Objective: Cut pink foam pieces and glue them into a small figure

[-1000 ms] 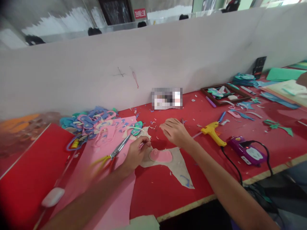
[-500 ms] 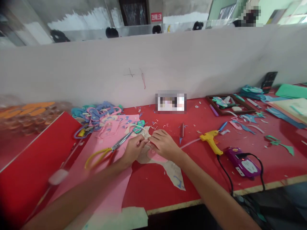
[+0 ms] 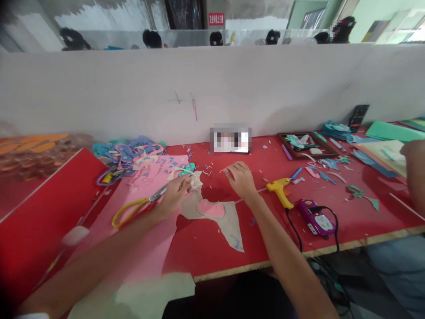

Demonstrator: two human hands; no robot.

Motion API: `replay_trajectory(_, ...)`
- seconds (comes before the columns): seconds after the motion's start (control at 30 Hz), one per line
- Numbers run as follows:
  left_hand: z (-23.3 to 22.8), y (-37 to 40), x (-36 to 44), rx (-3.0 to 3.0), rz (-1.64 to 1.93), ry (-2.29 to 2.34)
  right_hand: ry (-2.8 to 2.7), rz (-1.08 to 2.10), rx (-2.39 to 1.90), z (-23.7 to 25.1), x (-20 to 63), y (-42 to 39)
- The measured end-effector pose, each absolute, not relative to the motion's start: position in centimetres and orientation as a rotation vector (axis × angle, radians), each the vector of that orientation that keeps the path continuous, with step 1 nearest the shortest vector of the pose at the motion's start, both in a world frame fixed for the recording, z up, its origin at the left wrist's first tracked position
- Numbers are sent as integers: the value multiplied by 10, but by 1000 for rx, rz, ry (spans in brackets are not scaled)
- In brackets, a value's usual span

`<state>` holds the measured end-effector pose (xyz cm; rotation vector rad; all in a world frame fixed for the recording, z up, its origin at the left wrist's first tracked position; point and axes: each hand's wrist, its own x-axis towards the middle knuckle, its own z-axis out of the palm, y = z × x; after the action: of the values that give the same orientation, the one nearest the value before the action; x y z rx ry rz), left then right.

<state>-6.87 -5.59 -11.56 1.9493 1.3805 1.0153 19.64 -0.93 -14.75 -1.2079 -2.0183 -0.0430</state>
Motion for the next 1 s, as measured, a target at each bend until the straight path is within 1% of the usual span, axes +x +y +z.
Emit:
replay_trajectory(0.17,-79,-47,-82,2066,1134,1334,-2013,-18,-1227,-154,200,-4)
replay_trajectory(0.3,-46,-42,-104,2173,1262,1421,-2025,-7,-1200,-151,198,-6)
replay_trajectory(0.37,-34,-38,-113,2229,1209,1544,-2034,31,-1137,-149,196,-8)
replay_trajectory(0.43,-31,-34,-116,2266,1035,1630,-2088,139,-1036,-147,194,-10)
replay_trajectory(0.5,-40,-32,-111,2258,928,1609,-2192,299,-926,-146,191,-13)
replay_trajectory(0.6,-74,-34,-92,2170,936,1475,-2345,486,-806,-148,184,-17)
replay_trajectory(0.7,-112,-41,-72,2038,943,1401,-2429,549,-745,-152,177,-20)
replay_trajectory(0.77,-129,-44,-66,2032,936,1384,-2462,569,-733,-153,174,-23)
replay_trajectory(0.87,-140,-46,-65,2064,947,1414,-2488,585,-728,-151,169,-27)
replay_trajectory(1.0,-139,-44,-70,2125,968,1361,-2492,579,-739,-150,163,-30)
